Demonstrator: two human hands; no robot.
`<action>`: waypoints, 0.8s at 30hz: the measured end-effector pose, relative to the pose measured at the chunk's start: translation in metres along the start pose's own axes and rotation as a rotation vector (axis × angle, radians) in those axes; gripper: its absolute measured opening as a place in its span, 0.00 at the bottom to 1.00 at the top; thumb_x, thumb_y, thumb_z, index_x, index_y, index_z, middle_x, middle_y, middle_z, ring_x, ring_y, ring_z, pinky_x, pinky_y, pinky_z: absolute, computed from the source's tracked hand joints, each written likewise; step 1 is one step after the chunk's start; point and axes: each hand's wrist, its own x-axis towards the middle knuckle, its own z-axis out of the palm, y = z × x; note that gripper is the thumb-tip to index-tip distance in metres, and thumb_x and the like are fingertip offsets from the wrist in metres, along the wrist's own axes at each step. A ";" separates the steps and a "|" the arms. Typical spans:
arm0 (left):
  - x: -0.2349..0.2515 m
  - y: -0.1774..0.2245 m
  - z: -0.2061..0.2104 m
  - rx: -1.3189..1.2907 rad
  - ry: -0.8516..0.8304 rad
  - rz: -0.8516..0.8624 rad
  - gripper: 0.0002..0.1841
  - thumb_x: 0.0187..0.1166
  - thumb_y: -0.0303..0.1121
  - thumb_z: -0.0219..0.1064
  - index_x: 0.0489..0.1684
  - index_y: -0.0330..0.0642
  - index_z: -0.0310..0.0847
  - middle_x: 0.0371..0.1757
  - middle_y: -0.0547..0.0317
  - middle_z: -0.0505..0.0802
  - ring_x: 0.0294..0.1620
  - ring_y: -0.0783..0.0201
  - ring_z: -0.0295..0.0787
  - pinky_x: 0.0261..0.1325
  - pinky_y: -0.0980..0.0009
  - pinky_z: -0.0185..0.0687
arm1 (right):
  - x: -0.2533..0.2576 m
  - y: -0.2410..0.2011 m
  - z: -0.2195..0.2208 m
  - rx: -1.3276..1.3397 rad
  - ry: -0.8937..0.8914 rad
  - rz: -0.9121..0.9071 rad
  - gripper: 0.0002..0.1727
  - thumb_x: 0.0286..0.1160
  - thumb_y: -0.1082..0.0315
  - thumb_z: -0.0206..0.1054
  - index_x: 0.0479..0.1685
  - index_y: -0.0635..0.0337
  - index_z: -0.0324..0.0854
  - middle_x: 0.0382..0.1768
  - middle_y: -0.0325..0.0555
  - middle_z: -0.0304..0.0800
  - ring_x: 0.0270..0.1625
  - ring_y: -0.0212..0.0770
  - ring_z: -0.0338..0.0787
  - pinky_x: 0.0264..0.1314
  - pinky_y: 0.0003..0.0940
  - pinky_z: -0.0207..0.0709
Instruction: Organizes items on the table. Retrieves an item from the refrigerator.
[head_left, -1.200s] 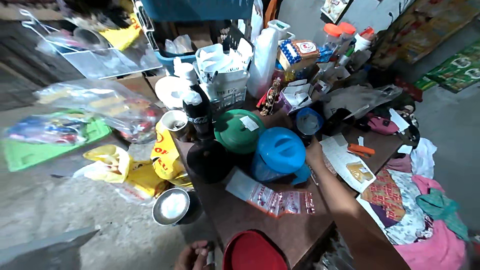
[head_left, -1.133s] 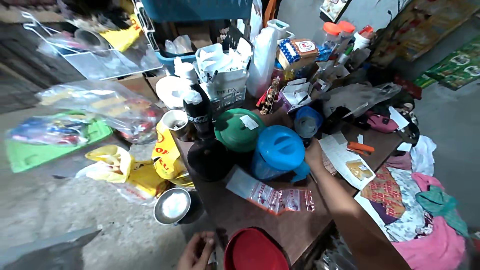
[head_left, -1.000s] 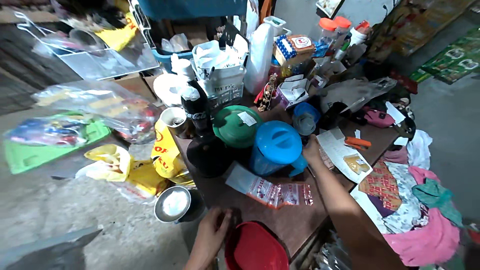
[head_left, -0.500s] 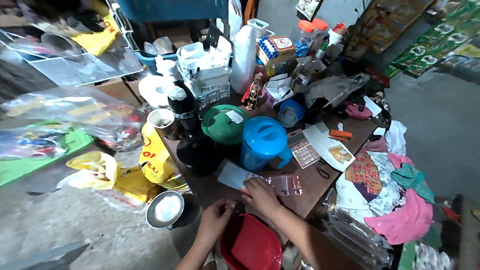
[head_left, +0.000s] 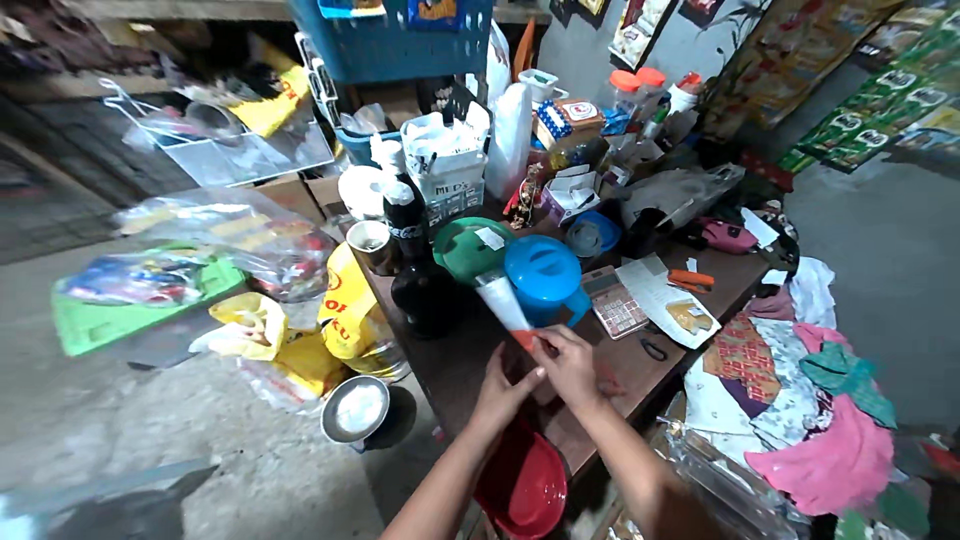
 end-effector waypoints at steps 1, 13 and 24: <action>0.001 0.002 0.005 -0.012 -0.045 0.083 0.54 0.70 0.43 0.78 0.93 0.34 0.43 0.90 0.39 0.63 0.88 0.55 0.63 0.86 0.61 0.64 | -0.003 -0.008 -0.011 0.050 0.046 0.001 0.10 0.73 0.70 0.70 0.44 0.66 0.94 0.44 0.52 0.96 0.44 0.36 0.94 0.50 0.27 0.88; -0.079 0.056 0.078 -0.230 -0.361 0.628 0.44 0.63 0.28 0.74 0.77 0.11 0.52 0.67 0.45 0.84 0.65 0.75 0.83 0.70 0.78 0.79 | -0.092 -0.111 -0.128 0.259 0.196 0.037 0.17 0.71 0.61 0.73 0.50 0.65 0.92 0.60 0.50 0.90 0.56 0.24 0.88 0.56 0.17 0.84; -0.215 0.066 0.029 0.016 -1.103 0.459 0.20 0.67 0.20 0.69 0.59 0.28 0.77 0.49 0.69 0.92 0.51 0.85 0.88 0.60 0.82 0.85 | -0.164 -0.233 -0.237 0.363 0.049 0.008 0.34 0.66 0.76 0.77 0.77 0.58 0.75 0.46 0.35 0.94 0.48 0.27 0.92 0.55 0.27 0.89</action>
